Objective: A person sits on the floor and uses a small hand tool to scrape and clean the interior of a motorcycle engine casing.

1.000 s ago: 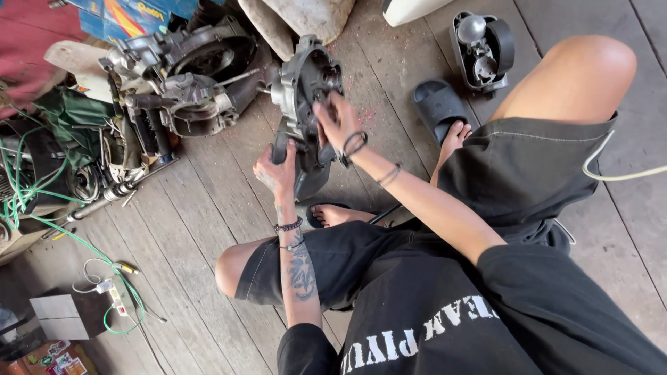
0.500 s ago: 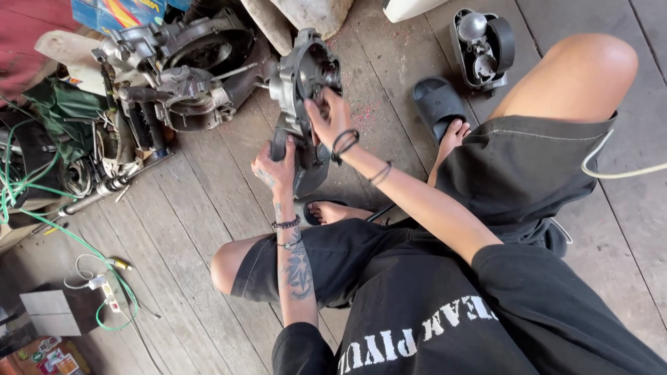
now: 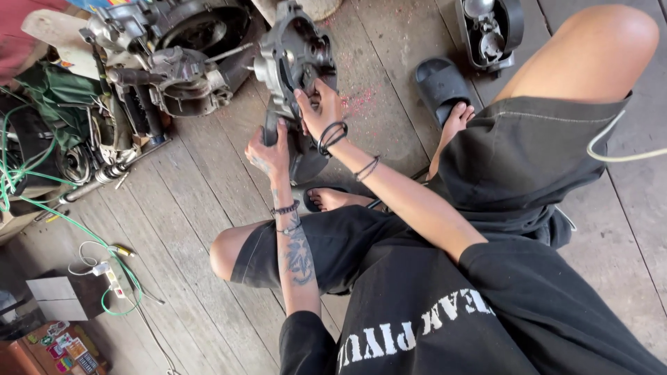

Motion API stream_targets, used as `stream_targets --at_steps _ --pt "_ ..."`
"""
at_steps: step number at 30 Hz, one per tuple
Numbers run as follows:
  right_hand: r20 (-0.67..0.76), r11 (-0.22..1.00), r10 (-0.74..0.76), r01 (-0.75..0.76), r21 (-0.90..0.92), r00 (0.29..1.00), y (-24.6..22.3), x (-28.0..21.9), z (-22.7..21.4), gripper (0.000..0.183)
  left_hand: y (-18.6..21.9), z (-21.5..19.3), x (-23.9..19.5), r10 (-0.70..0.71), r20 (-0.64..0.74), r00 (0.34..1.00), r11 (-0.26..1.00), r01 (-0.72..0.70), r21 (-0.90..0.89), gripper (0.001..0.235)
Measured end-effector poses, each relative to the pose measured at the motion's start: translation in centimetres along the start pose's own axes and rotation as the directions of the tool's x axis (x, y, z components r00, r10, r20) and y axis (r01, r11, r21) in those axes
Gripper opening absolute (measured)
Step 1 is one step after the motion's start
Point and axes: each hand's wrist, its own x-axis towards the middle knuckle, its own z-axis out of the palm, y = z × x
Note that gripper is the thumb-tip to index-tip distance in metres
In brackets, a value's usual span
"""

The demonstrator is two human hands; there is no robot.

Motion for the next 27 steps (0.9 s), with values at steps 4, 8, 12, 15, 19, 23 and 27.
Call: stream_targets --at_steps 4,8,12,15,19,23,27 --pt "-0.070 0.985 -0.019 0.030 0.167 0.997 -2.0 0.6 0.2 0.020 1.0 -1.0 -0.4 0.032 0.054 0.998 0.999 -0.033 0.009 0.053" --pt "0.138 0.972 -0.163 0.183 -0.145 0.977 0.8 1.3 -2.7 0.020 0.4 -0.2 -0.6 0.010 0.023 1.000 1.000 -0.011 0.009 0.058" --pt "0.228 0.929 -0.178 0.240 -0.281 0.957 3.1 1.0 -6.2 0.023 -0.2 0.4 -0.1 -0.007 0.012 1.000 1.000 0.007 -0.005 0.055" --pt "0.156 0.986 -0.159 0.151 0.064 0.975 2.1 1.9 -4.8 0.015 0.1 0.1 -0.4 0.006 0.016 1.000 1.000 -0.006 0.009 0.055" --pt "0.267 0.985 -0.097 0.131 -0.114 0.959 1.7 -0.3 -5.5 0.017 0.4 0.0 -0.5 0.008 0.025 1.000 1.000 -0.008 -0.010 0.056" --pt "0.185 0.980 -0.171 0.186 -0.070 0.968 1.0 0.6 -5.3 0.018 -0.4 0.3 -0.5 0.016 0.035 0.999 1.000 -0.016 0.003 0.058" --pt "0.181 0.921 -0.286 0.322 -0.220 0.941 2.8 1.1 -5.1 0.024 1.3 -0.5 -0.3 0.016 0.035 0.999 1.000 -0.015 -0.013 0.058"
